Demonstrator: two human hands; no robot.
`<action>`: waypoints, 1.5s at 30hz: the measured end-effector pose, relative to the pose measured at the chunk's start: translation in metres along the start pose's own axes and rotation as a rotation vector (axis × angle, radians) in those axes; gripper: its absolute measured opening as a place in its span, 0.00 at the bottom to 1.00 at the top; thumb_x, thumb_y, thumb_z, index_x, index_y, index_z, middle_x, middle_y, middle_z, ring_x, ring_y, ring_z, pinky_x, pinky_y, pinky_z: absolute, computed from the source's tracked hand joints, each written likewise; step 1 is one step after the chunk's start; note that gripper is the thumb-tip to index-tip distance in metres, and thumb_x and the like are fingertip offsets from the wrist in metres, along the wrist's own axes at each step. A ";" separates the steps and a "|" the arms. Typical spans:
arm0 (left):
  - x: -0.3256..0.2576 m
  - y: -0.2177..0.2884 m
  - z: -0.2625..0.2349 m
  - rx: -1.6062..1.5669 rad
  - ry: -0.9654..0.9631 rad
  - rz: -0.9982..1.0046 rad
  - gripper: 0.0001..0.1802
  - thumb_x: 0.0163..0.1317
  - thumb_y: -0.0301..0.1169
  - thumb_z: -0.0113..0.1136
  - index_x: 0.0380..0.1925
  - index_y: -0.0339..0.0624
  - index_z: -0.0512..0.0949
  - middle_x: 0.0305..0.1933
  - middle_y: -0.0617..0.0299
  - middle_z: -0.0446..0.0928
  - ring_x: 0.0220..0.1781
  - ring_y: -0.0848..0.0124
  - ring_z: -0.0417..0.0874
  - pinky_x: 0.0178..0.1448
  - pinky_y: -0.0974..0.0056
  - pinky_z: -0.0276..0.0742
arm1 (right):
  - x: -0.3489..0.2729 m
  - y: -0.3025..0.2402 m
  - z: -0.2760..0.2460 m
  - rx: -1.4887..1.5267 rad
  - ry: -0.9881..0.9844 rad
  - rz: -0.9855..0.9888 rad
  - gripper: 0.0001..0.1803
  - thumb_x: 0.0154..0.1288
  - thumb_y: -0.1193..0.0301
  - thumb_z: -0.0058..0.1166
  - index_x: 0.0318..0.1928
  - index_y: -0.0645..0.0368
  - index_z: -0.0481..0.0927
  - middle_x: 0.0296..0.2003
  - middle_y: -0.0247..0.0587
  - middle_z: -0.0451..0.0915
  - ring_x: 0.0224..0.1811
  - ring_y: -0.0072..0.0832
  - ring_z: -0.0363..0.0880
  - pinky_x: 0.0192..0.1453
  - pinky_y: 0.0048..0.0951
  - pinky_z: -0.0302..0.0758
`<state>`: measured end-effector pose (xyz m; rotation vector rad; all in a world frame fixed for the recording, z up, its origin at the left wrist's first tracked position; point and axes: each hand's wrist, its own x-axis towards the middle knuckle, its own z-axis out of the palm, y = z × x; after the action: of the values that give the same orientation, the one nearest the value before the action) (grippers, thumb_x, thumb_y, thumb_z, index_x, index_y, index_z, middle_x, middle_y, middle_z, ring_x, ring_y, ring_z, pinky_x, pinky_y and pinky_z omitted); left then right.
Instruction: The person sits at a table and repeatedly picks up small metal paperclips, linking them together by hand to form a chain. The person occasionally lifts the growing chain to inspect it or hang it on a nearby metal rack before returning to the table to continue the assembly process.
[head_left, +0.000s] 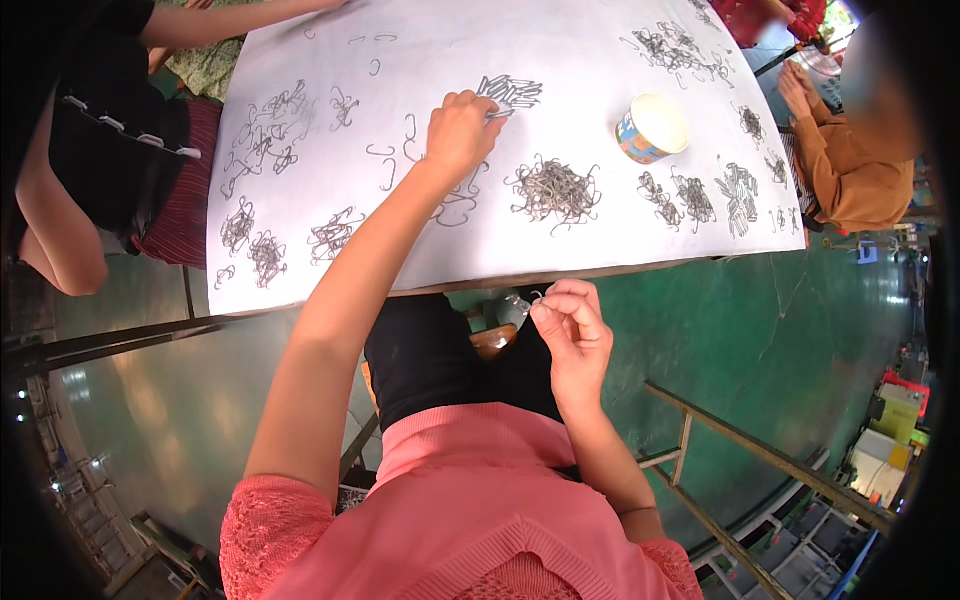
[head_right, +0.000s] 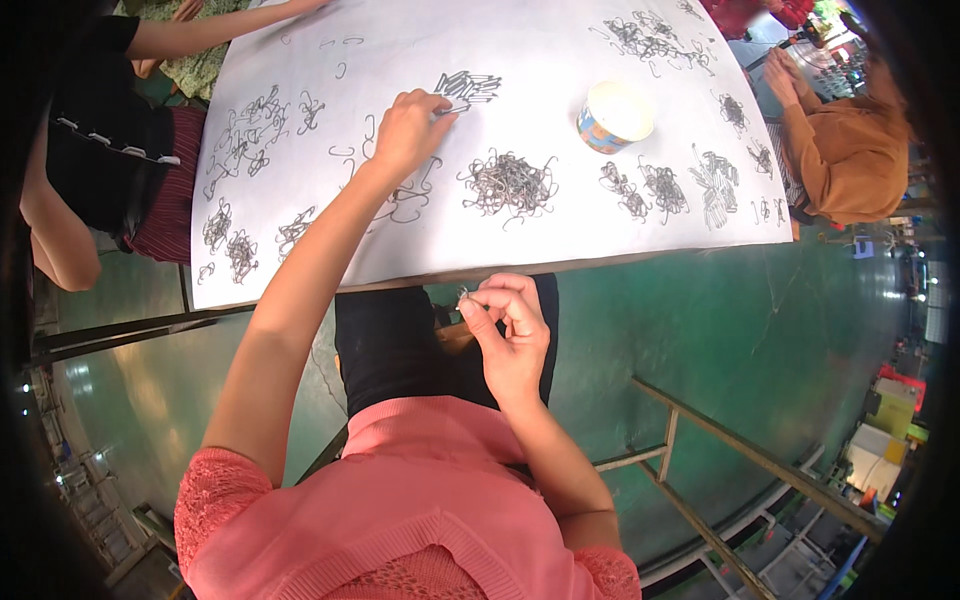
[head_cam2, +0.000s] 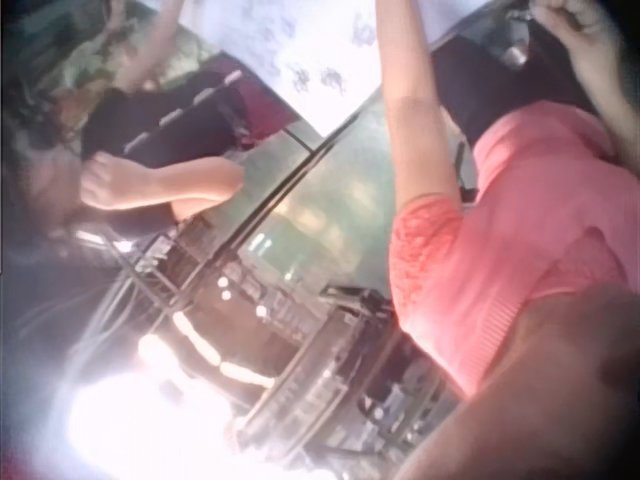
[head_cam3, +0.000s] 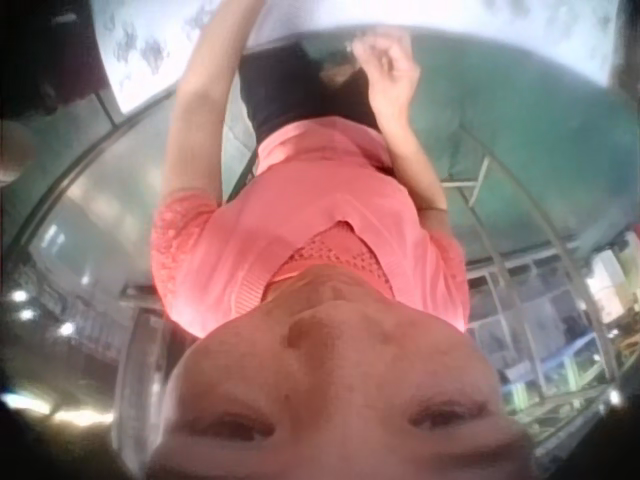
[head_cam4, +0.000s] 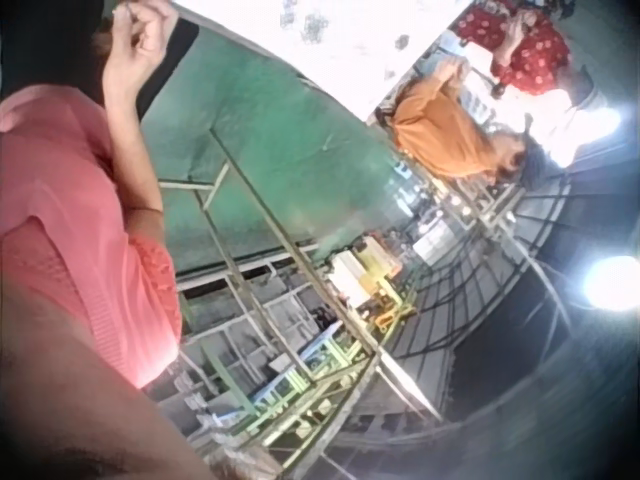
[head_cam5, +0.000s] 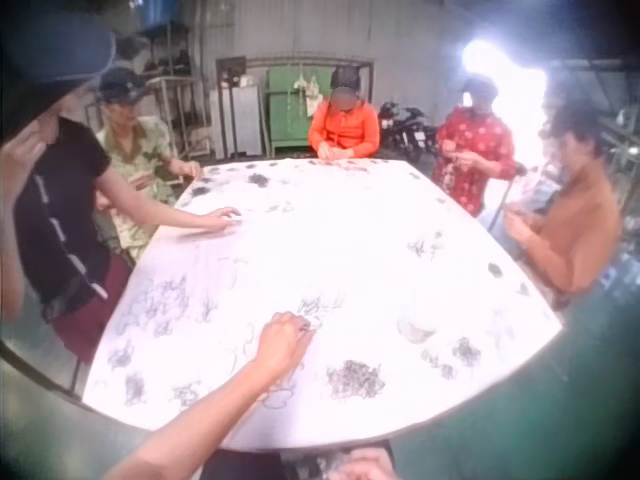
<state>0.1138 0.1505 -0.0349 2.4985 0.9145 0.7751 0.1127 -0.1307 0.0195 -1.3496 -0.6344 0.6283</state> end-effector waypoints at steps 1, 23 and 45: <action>0.009 0.004 0.005 0.067 -0.051 -0.021 0.08 0.58 0.33 0.62 0.35 0.42 0.82 0.41 0.56 0.79 0.47 0.57 0.75 0.52 0.54 0.70 | 0.000 0.002 -0.001 -0.008 0.007 -0.005 0.05 0.58 0.78 0.62 0.35 0.61 0.81 0.40 0.33 0.71 0.32 0.16 0.63 0.36 0.17 0.64; -0.147 0.091 -0.109 -1.104 -0.396 -0.570 0.08 0.63 0.28 0.59 0.36 0.31 0.80 0.33 0.61 0.81 0.36 0.76 0.80 0.46 0.70 0.76 | -0.007 0.013 0.011 -0.195 -0.019 -0.176 0.04 0.56 0.76 0.64 0.32 0.59 0.81 0.37 0.34 0.74 0.32 0.20 0.68 0.33 0.20 0.65; -0.204 0.079 -0.118 -0.649 0.008 -0.213 0.06 0.55 0.27 0.66 0.34 0.39 0.84 0.34 0.58 0.82 0.38 0.66 0.79 0.45 0.65 0.74 | 0.147 0.045 0.110 -0.826 -0.762 -0.361 0.06 0.61 0.73 0.55 0.40 0.51 0.80 0.38 0.36 0.78 0.40 0.35 0.79 0.42 0.34 0.74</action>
<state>-0.0508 -0.0268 0.0221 1.8067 0.7589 0.8446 0.1302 0.0555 -0.0058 -1.6611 -1.8615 0.5952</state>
